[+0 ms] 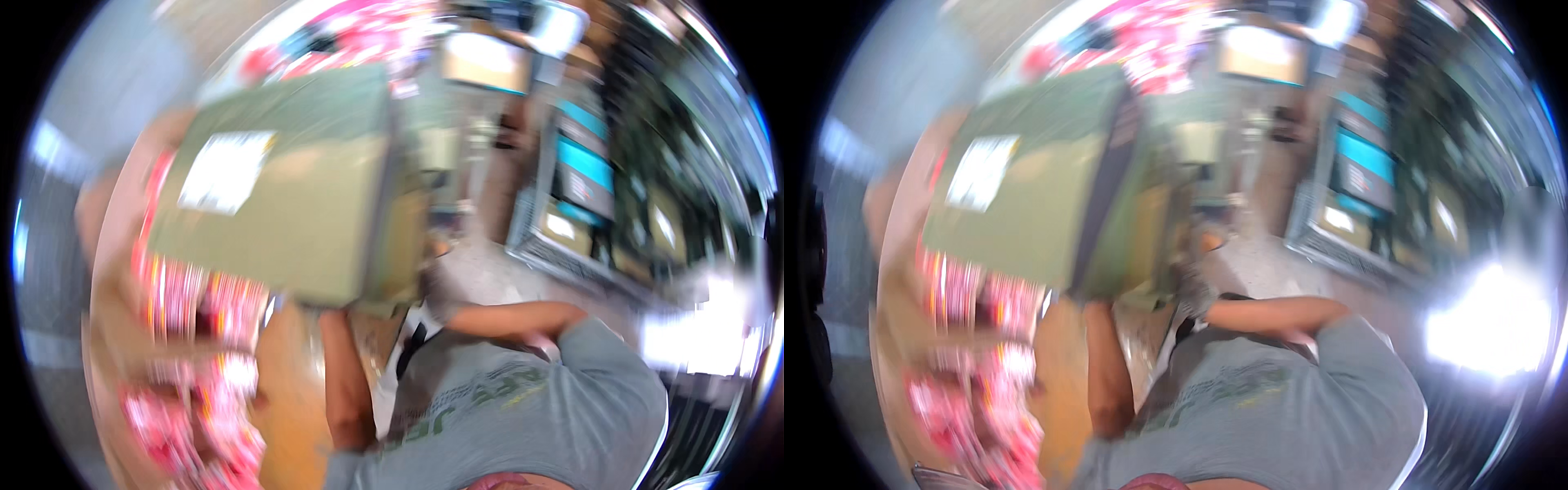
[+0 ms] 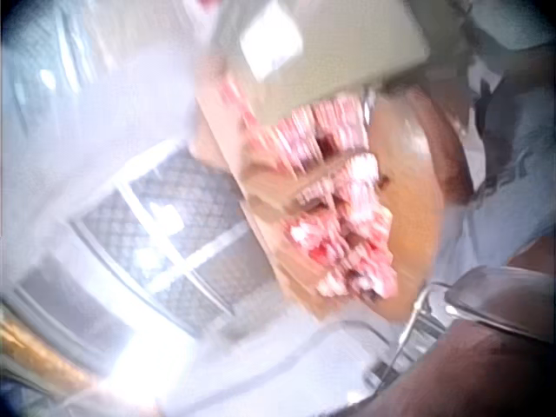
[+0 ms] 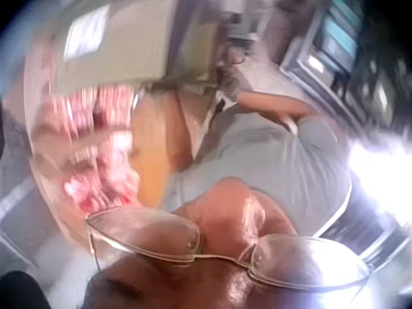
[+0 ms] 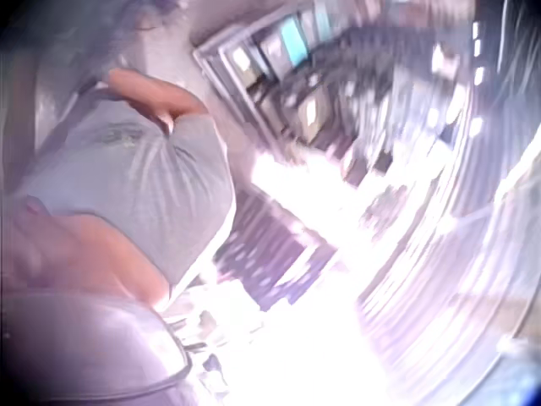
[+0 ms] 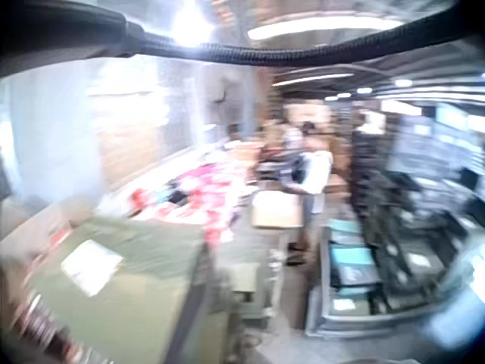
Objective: The person picks up shoe boxes from a cart, places them on a table, and opens them to check the boots inside. They handle the boots, place them back in the boxes, insert a red card into the boxes, and stack the boxes.
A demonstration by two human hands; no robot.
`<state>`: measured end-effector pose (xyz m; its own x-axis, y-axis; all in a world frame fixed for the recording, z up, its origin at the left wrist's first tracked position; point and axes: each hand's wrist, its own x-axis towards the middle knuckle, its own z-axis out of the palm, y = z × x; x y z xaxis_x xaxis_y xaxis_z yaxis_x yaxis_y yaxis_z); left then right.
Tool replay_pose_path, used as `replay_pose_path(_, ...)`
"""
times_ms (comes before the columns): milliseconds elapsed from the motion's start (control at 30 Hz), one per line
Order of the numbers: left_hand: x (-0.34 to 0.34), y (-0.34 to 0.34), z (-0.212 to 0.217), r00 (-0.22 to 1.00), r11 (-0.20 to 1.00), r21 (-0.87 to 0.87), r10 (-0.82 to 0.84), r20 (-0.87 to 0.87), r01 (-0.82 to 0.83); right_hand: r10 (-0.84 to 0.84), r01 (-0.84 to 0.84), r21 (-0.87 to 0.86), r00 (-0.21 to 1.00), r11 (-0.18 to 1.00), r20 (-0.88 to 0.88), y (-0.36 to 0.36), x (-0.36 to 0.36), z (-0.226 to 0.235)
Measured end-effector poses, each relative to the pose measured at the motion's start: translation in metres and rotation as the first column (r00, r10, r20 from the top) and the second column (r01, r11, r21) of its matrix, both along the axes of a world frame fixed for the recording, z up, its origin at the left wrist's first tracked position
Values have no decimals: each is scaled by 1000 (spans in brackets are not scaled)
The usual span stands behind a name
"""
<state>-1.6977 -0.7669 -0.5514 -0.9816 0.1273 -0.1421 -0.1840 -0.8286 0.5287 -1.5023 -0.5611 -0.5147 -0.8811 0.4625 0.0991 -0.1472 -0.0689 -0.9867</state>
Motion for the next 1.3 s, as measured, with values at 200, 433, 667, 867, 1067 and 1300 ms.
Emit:
replay_pose_path(200,31,-24,9,977,984,178,-16,212,-23,-254,178,271,926,946,278,-36,-8,75)
replay_pose_path(433,120,11,-5,860,931,-146,-237,451,333,-276,18,451,812,892,514,39,120,71)
replay_pose_path(667,270,111,-34,575,595,-236,-479,663,768,-544,580,221,471,784,694,148,347,-89)
replay_pose_path(867,374,265,-11,257,285,-44,-773,580,958,-333,820,-199,423,537,843,212,552,-172)
replay_pose_path(1067,498,433,33,65,12,-90,-784,617,996,-374,825,-564,530,20,761,299,717,-272)
replay_pose_path(1300,501,588,-56,-534,84,677,-547,644,731,-534,907,-367,210,-207,819,422,767,-226)
